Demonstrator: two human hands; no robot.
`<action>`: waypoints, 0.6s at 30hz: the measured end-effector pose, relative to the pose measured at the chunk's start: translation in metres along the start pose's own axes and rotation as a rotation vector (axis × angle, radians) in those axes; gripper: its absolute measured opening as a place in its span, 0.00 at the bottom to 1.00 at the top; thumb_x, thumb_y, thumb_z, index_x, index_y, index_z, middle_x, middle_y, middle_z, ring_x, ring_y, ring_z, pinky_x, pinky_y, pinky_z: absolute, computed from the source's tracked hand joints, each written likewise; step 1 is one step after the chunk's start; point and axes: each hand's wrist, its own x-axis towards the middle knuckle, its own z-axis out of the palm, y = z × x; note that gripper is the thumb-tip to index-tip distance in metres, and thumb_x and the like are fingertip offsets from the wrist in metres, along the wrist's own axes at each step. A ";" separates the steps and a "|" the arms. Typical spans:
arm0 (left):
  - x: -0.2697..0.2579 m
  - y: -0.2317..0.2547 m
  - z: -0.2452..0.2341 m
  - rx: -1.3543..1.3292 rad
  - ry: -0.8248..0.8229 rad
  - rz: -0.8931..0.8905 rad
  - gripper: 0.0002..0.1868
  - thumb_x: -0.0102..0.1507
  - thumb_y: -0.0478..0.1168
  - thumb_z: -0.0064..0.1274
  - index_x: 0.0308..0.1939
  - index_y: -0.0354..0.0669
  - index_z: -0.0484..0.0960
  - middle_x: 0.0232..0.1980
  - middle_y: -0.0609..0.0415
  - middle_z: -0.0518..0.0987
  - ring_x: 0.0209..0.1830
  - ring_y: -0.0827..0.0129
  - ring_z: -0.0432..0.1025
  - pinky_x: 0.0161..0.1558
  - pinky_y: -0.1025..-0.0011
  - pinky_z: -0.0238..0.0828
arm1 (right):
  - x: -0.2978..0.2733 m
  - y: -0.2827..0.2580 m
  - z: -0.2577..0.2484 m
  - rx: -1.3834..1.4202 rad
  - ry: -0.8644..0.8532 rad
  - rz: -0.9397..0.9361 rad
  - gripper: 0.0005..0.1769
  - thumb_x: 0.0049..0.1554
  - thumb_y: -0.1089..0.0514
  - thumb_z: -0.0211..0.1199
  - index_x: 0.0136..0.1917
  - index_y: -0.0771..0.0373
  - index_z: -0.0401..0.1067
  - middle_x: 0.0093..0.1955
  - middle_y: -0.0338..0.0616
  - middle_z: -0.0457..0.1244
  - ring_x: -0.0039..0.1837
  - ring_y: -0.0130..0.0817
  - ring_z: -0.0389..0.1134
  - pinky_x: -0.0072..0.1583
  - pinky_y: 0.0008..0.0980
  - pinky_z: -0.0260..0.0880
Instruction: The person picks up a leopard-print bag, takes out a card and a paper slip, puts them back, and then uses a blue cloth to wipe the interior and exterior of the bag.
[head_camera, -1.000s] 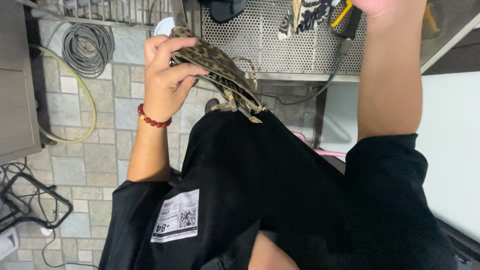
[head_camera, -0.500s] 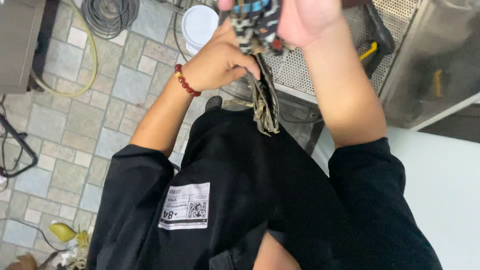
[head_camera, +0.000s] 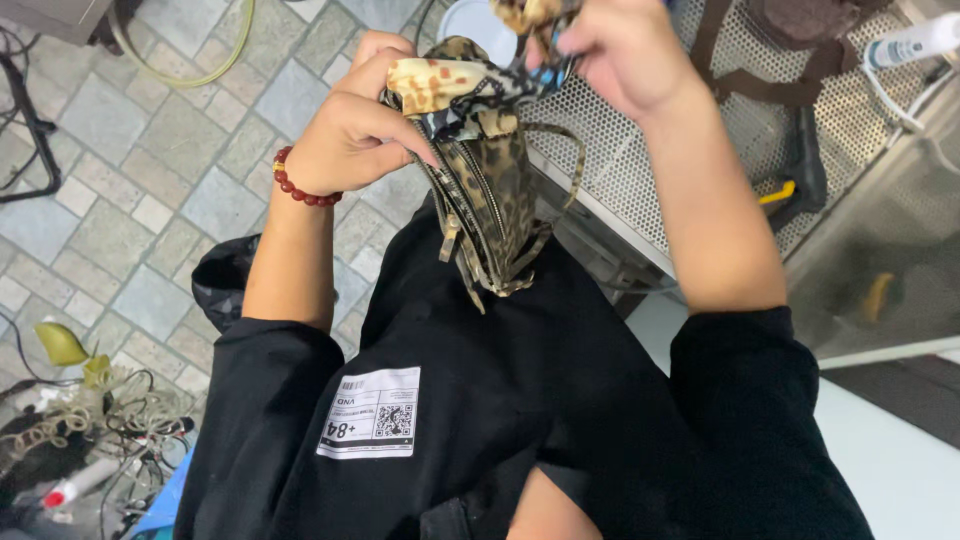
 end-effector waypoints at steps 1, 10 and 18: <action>-0.002 0.002 -0.003 0.013 0.001 -0.025 0.12 0.52 0.30 0.62 0.37 0.47 0.89 0.61 0.52 0.73 0.66 0.52 0.60 0.68 0.61 0.59 | 0.001 -0.001 0.016 -0.052 -0.036 0.006 0.19 0.63 0.56 0.65 0.61 0.72 0.71 0.57 0.51 0.67 0.55 0.41 0.70 0.60 0.41 0.71; -0.011 -0.009 -0.017 0.074 -0.022 -0.175 0.18 0.50 0.26 0.61 0.40 0.51 0.89 0.70 0.52 0.71 0.69 0.52 0.62 0.71 0.62 0.61 | 0.042 0.089 0.036 -0.668 -0.020 0.043 0.14 0.60 0.68 0.67 0.59 0.69 0.74 0.55 0.43 0.66 0.60 0.29 0.67 0.63 0.29 0.68; -0.017 -0.082 -0.078 0.153 0.031 -0.284 0.20 0.49 0.25 0.60 0.39 0.53 0.89 0.80 0.48 0.64 0.67 0.54 0.63 0.69 0.61 0.63 | 0.141 0.144 0.003 -0.409 0.775 -0.153 0.10 0.64 0.66 0.55 0.59 0.68 0.69 0.54 0.41 0.67 0.58 0.30 0.68 0.62 0.28 0.68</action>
